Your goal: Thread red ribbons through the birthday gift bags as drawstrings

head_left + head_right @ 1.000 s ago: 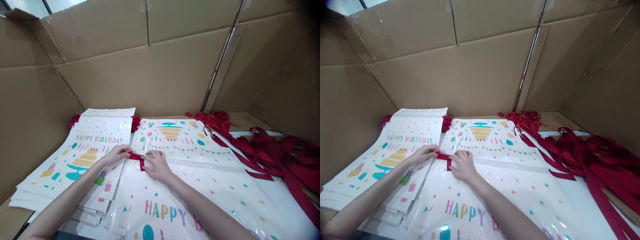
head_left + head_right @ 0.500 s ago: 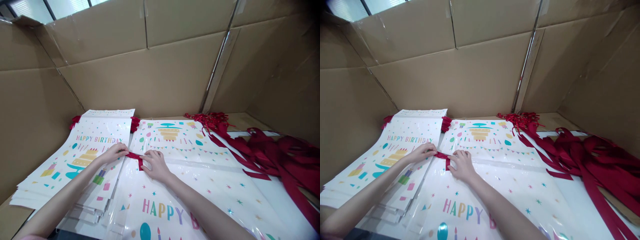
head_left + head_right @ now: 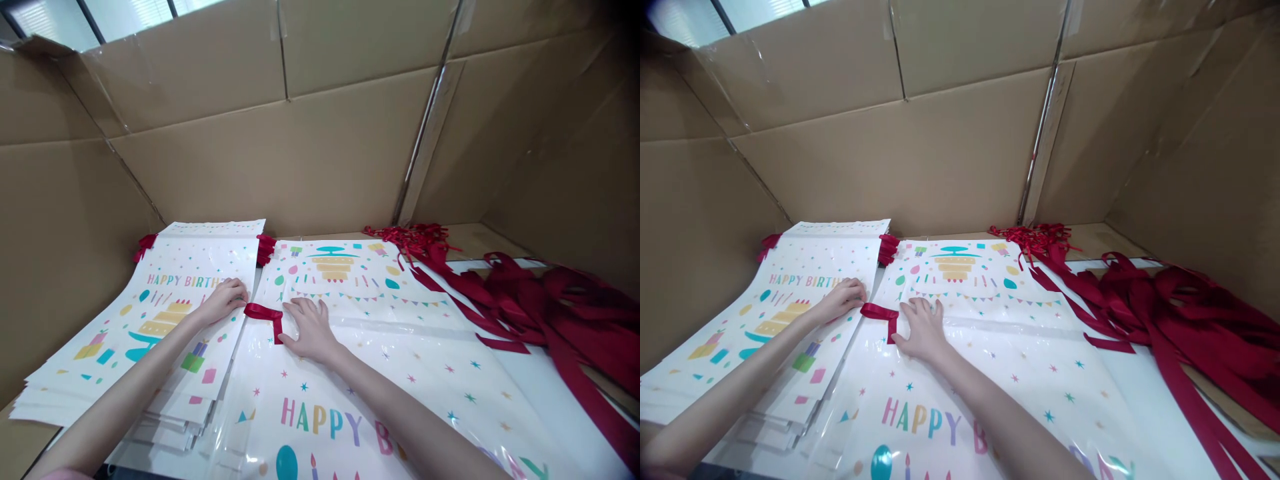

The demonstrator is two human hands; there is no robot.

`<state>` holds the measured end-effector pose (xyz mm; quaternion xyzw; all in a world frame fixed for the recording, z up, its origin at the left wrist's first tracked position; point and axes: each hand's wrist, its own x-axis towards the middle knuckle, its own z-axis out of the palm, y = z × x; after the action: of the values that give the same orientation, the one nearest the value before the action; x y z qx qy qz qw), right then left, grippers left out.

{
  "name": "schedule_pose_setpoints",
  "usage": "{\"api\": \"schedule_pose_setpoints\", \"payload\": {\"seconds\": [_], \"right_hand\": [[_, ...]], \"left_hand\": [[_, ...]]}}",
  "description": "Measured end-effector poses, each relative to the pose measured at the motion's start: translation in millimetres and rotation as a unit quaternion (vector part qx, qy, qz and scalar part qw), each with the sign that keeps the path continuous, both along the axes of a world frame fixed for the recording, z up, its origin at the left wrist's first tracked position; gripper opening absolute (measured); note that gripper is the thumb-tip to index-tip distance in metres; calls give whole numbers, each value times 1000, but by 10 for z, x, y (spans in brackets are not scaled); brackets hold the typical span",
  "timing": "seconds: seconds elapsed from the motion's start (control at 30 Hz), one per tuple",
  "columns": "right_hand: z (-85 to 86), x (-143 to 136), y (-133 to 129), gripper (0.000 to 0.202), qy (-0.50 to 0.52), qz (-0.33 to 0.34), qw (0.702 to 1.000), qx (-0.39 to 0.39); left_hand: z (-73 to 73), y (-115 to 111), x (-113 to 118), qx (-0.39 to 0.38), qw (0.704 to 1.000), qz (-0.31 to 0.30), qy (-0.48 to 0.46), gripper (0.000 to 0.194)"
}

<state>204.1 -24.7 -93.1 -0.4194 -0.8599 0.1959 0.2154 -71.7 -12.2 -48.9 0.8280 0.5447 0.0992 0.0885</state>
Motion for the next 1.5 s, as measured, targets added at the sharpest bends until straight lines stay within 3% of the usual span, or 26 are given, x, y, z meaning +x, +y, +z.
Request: {"api": "schedule_pose_setpoints", "payload": {"seconds": [0.2,0.47,0.57,0.77,0.97,1.07,1.33,1.5], "right_hand": [[28,15,-6,64,-42,7,999,7],[53,28,-5,63,-42,12,999,14],[47,32,0,63,-43,14,999,14],[42,36,6,66,-42,15,999,12],[43,35,6,65,-45,16,999,14],[50,34,8,66,-52,16,998,14],[32,36,16,65,-59,14,998,12],[11,30,12,64,-54,14,998,20]], "left_hand": [[25,26,242,4,1000,7,25,14],[-66,157,809,-29,997,-68,11,17],[-29,165,783,-38,997,-65,20,12],[41,72,489,-24,997,-29,69,10],[-129,59,751,14,999,-30,39,27],[-135,79,877,10,999,-48,24,27],[-64,19,593,-15,999,-11,34,6],[-130,39,741,-1,999,-16,39,9]]}}
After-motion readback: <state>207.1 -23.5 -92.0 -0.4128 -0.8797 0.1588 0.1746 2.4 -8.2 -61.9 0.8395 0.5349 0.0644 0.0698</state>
